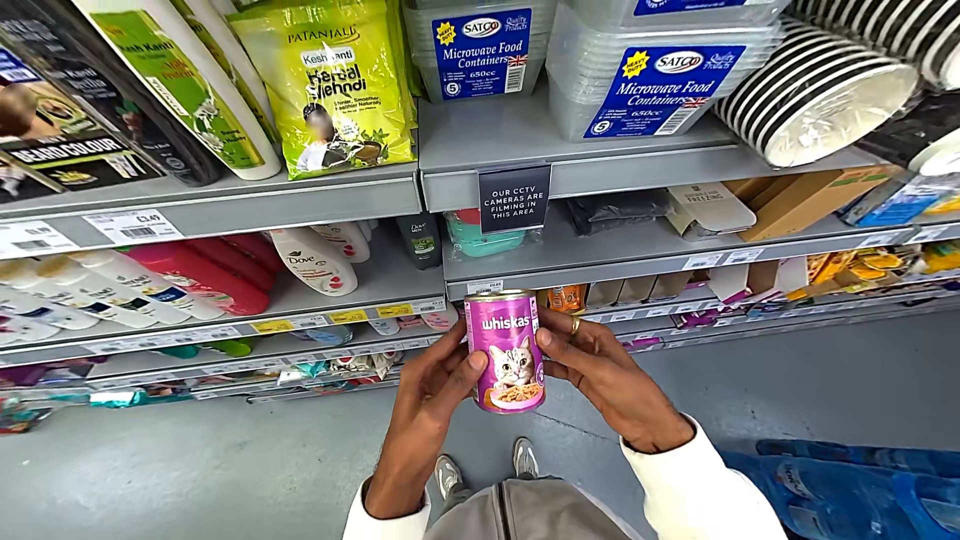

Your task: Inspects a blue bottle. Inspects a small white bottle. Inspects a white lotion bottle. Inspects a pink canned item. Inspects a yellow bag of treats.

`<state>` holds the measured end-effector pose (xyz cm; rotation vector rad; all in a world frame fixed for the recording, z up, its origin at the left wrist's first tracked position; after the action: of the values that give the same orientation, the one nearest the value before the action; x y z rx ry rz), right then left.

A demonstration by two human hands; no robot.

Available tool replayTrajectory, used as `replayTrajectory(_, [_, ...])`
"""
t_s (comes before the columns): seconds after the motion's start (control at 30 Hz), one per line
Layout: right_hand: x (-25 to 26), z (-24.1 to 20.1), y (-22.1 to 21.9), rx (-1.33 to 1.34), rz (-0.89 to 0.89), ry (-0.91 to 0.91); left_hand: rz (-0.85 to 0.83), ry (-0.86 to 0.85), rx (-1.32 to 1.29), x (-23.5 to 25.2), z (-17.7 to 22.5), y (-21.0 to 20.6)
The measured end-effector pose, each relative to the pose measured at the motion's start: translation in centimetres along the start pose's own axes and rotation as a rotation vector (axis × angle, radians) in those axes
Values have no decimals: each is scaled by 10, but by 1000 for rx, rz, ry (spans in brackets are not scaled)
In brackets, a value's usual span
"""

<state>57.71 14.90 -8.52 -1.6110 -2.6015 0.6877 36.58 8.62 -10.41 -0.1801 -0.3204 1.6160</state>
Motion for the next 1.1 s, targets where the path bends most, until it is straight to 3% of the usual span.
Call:
replayTrajectory(0.33, [10,-40,-18,-94,-125,183,-58,-171,46,22,38,-2])
replayTrajectory(0.7, [7,-39,-17,-85,-113,179,-61,-154,34,21,40,-5])
replayTrajectory(0.9, [4,-22,-11,-92,-103,176,-63,-152,37,11,21,0])
replayTrajectory(1.1, [-6,31,-5,-102,-44,45,-65,-65,70,-20,-28,10])
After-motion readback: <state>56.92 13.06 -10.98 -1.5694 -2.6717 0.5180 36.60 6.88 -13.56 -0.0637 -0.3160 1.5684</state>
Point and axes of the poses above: each hand's wrist, its own x-axis towards the middle knuckle, its own y-axis out of the back of the hand, z = x × y, the point moved 1 cm from there along x, towards the middle knuckle, and after that the axes turned 4 degrees about -y, right-handed, at the moved point
